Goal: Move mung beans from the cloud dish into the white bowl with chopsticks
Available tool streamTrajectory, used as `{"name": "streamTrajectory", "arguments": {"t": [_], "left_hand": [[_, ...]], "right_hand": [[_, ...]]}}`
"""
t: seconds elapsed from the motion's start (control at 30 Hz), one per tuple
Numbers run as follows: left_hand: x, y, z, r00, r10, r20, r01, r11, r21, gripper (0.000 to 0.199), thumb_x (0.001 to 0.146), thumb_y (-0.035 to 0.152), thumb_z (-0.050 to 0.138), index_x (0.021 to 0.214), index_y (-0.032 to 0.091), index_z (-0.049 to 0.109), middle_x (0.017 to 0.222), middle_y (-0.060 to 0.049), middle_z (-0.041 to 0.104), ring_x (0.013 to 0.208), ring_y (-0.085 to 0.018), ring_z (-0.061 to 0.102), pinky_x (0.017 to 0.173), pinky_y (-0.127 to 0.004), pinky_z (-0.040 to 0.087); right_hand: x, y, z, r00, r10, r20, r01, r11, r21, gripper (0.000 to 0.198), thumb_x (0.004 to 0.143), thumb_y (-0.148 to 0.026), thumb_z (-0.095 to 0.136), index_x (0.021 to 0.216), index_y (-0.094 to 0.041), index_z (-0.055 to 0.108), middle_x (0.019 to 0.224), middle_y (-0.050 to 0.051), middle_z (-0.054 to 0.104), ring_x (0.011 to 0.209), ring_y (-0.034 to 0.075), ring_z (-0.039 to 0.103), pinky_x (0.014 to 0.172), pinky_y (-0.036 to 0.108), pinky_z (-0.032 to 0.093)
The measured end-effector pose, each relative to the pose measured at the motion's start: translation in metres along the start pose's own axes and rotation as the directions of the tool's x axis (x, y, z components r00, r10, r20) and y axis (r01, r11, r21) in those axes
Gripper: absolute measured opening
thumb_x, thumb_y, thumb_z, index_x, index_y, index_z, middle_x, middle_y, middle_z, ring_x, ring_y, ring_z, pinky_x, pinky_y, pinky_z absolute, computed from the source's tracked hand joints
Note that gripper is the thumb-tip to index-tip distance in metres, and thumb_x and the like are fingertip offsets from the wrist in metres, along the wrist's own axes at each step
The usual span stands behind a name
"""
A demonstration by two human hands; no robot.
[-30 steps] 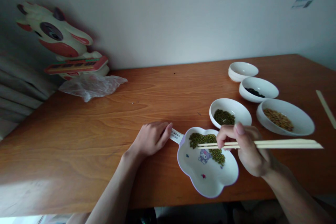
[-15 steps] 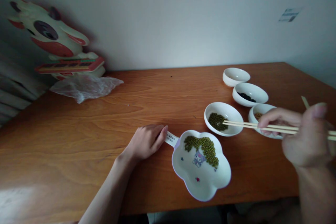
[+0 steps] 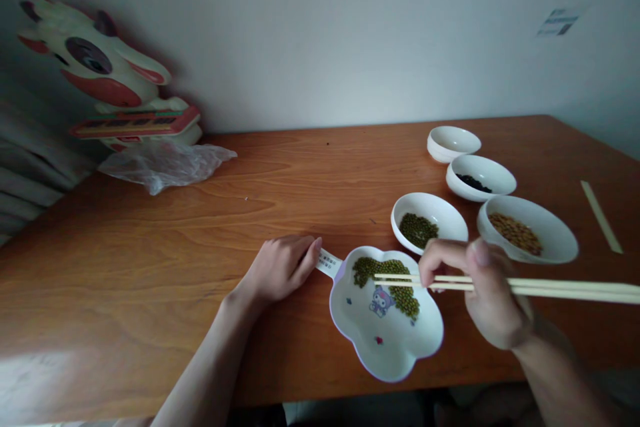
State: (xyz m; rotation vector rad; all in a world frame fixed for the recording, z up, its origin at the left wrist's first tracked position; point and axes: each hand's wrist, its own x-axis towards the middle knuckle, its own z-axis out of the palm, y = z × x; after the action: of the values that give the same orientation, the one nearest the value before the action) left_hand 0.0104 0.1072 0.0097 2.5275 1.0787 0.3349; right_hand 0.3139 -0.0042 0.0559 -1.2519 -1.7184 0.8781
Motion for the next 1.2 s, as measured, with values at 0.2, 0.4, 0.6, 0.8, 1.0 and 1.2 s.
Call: {"name": "streamTrajectory", "arguments": {"t": [0.2,0.4,0.6,0.8,1.0,1.2], "left_hand": [[-0.001,-0.001,0.000,1.000,-0.008,0.000,0.008,1.000,0.008,0.041,0.109,0.040,0.031,0.080,0.021,0.053,0.077,-0.002,0.065,0.064,-0.015,0.056,0.066,-0.029,0.037],[-0.001,0.000,0.000,1.000,-0.003,-0.006,0.003,1.000,0.022,0.042,0.109,0.040,0.031,0.081,0.021,0.054,0.078,-0.003,0.066,0.066,-0.016,0.057,0.066,-0.030,0.038],[-0.001,-0.001,0.001,1.000,-0.001,-0.005,0.001,1.000,0.016,0.040,0.109,0.039,0.031,0.081,0.021,0.054,0.079,-0.003,0.066,0.067,-0.016,0.057,0.066,-0.030,0.037],[-0.001,-0.002,0.001,1.000,0.001,-0.003,-0.001,1.000,0.027,0.041,0.110,0.039,0.031,0.080,0.021,0.053,0.078,-0.002,0.065,0.066,-0.016,0.057,0.066,-0.030,0.037],[0.000,-0.001,0.000,1.000,0.014,-0.008,-0.013,0.999,0.031,0.041,0.110,0.039,0.031,0.081,0.021,0.054,0.078,-0.003,0.065,0.066,-0.016,0.058,0.065,-0.030,0.037],[-0.001,0.000,0.000,1.000,0.017,-0.020,-0.017,1.000,0.018,0.042,0.109,0.038,0.032,0.079,0.021,0.054,0.077,-0.002,0.065,0.064,-0.015,0.056,0.063,-0.029,0.037]], "right_hand": [[0.006,0.000,0.015,0.999,-0.023,0.045,0.022,1.000,0.018,0.065,0.108,-0.056,0.019,0.075,-0.021,0.064,0.067,0.002,0.060,0.061,0.016,0.054,0.059,0.033,0.037],[0.008,0.002,0.016,0.999,-0.017,0.050,0.017,1.000,0.012,0.066,0.108,-0.056,0.019,0.075,-0.021,0.064,0.066,0.002,0.059,0.060,0.016,0.053,0.059,0.033,0.037],[0.008,0.004,0.018,0.999,-0.021,0.047,0.020,0.999,0.027,0.066,0.108,-0.055,0.019,0.073,-0.020,0.063,0.066,0.002,0.059,0.061,0.015,0.054,0.060,0.032,0.038],[0.010,0.004,0.020,1.000,-0.016,0.019,0.016,1.000,0.014,0.067,0.109,-0.053,0.020,0.071,-0.020,0.064,0.063,0.002,0.059,0.058,0.016,0.053,0.059,0.032,0.039],[0.005,0.005,0.010,0.999,-0.037,-0.035,0.038,0.999,0.031,0.069,0.107,-0.056,0.020,0.071,-0.022,0.067,0.065,0.004,0.063,0.061,0.019,0.058,0.059,0.034,0.041],[-0.004,0.004,-0.041,0.933,0.000,-0.361,-0.049,0.991,-0.127,0.082,0.102,-0.067,0.012,0.067,-0.025,0.073,0.062,0.008,0.067,0.062,0.024,0.062,0.057,0.038,0.042]]}}
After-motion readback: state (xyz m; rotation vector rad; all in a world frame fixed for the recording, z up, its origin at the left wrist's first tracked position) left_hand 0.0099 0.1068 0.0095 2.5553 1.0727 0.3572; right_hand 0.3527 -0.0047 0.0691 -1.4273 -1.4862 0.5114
